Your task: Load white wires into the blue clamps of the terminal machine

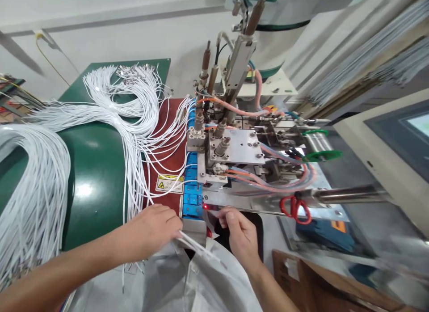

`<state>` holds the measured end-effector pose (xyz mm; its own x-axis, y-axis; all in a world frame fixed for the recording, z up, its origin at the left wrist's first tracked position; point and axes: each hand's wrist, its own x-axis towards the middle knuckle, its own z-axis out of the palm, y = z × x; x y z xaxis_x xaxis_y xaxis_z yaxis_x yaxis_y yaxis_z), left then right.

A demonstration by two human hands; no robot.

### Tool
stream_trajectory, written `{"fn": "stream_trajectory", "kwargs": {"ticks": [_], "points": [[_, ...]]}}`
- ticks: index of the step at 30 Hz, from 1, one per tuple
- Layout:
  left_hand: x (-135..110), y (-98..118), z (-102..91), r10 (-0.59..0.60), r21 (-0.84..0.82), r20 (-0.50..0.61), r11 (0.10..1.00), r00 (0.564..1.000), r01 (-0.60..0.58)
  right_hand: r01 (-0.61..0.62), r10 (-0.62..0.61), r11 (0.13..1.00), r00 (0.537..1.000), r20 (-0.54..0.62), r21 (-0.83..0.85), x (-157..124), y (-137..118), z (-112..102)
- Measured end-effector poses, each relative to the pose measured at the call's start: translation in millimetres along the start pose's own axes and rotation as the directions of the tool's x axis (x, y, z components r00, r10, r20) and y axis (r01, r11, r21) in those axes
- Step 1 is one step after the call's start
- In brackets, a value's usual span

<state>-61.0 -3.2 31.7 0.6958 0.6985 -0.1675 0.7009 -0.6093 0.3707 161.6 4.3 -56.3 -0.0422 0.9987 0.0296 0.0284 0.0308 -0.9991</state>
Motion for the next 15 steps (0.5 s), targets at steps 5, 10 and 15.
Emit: {"fn": "stream_trajectory", "kwargs": {"ticks": [5,10,15], "points": [[6.4,2.9,13.5,-0.169,-0.234,-0.103,0.962,0.980,0.141,0.067,-0.083,0.986,0.992,0.100,0.155,-6.8,-0.9,-2.2],[6.7,0.2,24.9,-0.319,-0.367,-0.176,0.899,0.931,0.239,0.045,-0.068,0.976,0.992,0.103,0.213,-8.0,-11.8,-4.0],[27.6,17.7,37.9,-0.295,-0.415,-0.266,0.894,0.918,0.167,0.096,-0.093,0.993,0.995,0.048,-0.069,2.3,-30.0,5.2]]}}
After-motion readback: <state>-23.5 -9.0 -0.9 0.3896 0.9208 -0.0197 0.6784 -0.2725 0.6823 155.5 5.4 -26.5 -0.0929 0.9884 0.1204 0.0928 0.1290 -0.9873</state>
